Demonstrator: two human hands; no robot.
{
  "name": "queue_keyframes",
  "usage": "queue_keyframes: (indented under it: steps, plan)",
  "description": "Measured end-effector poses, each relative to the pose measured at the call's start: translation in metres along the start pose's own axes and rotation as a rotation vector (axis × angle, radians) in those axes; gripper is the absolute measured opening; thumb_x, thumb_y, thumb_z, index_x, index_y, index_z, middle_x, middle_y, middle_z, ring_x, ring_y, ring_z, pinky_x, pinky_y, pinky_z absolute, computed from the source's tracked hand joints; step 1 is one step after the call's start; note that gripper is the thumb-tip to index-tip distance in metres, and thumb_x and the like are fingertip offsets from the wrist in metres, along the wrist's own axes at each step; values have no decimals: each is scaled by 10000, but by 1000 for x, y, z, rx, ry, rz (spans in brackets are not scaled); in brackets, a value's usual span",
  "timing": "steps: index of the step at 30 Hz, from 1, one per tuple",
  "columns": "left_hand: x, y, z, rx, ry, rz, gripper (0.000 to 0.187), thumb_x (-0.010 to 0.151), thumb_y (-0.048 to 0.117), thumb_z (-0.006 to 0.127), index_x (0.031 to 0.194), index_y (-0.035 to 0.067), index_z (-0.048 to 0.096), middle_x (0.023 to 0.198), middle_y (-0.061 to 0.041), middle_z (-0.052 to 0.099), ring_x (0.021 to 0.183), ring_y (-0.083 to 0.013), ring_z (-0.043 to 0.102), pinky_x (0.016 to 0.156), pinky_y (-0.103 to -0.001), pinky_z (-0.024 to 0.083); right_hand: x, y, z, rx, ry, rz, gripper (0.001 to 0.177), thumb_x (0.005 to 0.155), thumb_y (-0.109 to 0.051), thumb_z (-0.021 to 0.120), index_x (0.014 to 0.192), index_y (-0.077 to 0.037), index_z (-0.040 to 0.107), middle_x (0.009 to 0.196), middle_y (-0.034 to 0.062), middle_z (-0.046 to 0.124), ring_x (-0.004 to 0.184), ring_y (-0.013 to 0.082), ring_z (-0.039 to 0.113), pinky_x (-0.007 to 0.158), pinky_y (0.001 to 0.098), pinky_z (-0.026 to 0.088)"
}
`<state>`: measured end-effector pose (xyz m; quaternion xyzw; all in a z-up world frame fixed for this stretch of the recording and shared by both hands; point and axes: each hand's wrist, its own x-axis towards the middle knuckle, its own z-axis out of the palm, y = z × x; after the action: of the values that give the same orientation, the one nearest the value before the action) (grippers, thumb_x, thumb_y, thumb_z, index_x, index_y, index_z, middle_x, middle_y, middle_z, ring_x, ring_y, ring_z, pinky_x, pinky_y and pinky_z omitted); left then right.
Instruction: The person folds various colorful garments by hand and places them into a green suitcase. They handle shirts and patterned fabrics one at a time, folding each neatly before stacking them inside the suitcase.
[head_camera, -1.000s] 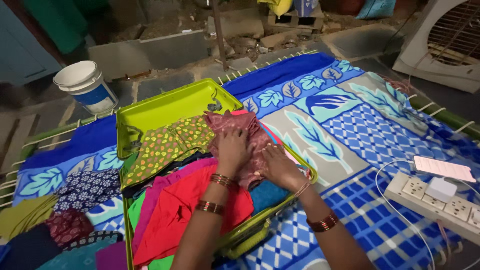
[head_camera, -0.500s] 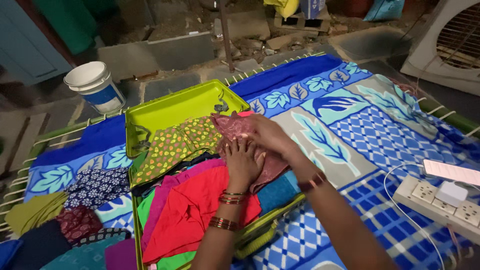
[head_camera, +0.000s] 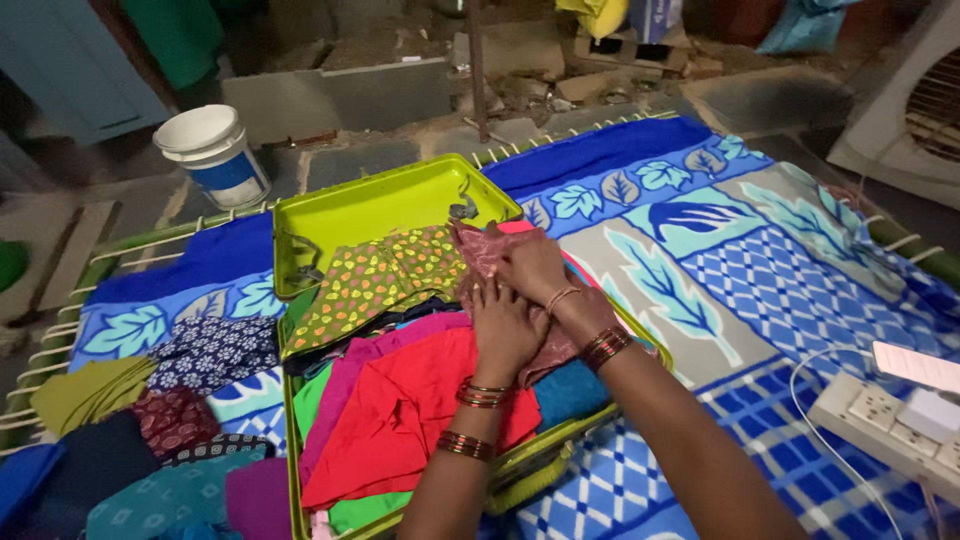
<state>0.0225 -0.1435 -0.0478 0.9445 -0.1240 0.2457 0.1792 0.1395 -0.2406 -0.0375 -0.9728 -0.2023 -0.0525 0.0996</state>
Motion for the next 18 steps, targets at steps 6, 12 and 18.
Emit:
queue_keyframes:
  steps: [6,12,18]
  plan:
    - [2,5,-8,-38,-45,-36,550,834,429,621,1296,139,696,1443,-241,518,1415,-518,340,1172,-628,157,60,-14,12,247,-79,-136,468,990,-485,509,1359,-227,637,1412,138,640,1261,334,623,1089,486,494]
    - [6,-1,-1,144,-158,-43,597,881,414,560,1301,0,655,1410,-238,559,1362,-500,382,1170,-623,134,107,-7,113,114,-260,-392,718,1035,-491,452,1593,-86,250,1667,164,211,1544,369,196,1216,492,190]
    - [0,-2,7,-2,-85,-65,559,892,395,555,1286,19,680,1378,-262,584,1377,-485,405,1208,-621,147,98,1,111,206,-120,-400,690,1017,-457,494,1591,-107,340,1636,191,330,1495,372,337,1212,467,281]
